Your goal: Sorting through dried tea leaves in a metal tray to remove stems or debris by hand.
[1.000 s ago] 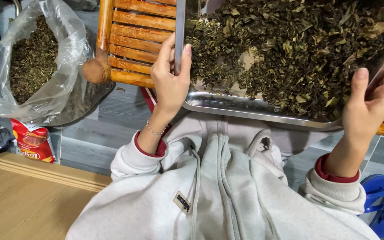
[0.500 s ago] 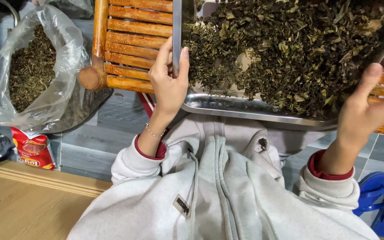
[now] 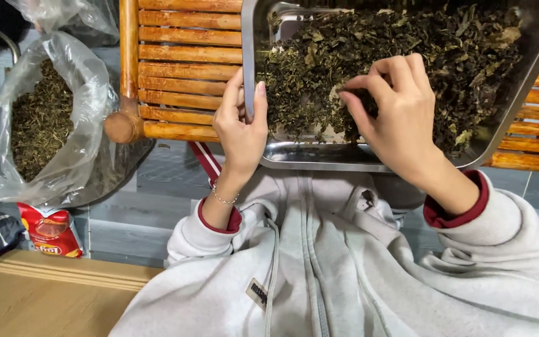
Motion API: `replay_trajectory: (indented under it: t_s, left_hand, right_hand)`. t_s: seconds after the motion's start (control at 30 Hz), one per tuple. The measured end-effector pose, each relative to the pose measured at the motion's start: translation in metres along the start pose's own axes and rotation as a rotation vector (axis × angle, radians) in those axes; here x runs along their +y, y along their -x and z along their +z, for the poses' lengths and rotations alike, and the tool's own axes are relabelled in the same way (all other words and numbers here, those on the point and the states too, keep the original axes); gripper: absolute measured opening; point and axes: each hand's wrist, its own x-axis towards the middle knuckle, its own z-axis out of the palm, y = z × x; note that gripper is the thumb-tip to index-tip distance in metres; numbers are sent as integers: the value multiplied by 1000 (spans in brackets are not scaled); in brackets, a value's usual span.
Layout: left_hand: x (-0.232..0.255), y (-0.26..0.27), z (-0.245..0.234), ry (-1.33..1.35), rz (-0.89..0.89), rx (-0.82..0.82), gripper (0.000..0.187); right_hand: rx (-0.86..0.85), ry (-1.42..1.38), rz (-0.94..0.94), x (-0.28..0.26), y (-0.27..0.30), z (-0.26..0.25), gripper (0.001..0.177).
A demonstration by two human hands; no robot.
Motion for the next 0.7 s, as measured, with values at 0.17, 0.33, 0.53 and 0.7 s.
replay_trajectory:
  t_s: [0.17,0.33,0.53,0.7]
  left_hand:
    - [-5,3,3,11,11,-3,28]
    - [-5,4,3,-29,28,13,31]
    - [-5,4,3,-66,20,21,32]
    - [-10,4,1,-61,43,11,31]
  right_hand:
    - [26,10,0,1,0,9,15]
    - [-4,32,-4,-3,1,11,15]
    - [-55,164,-33,2,8,16,18]
    - [-172,-52,-66,37,-13,-49,9]
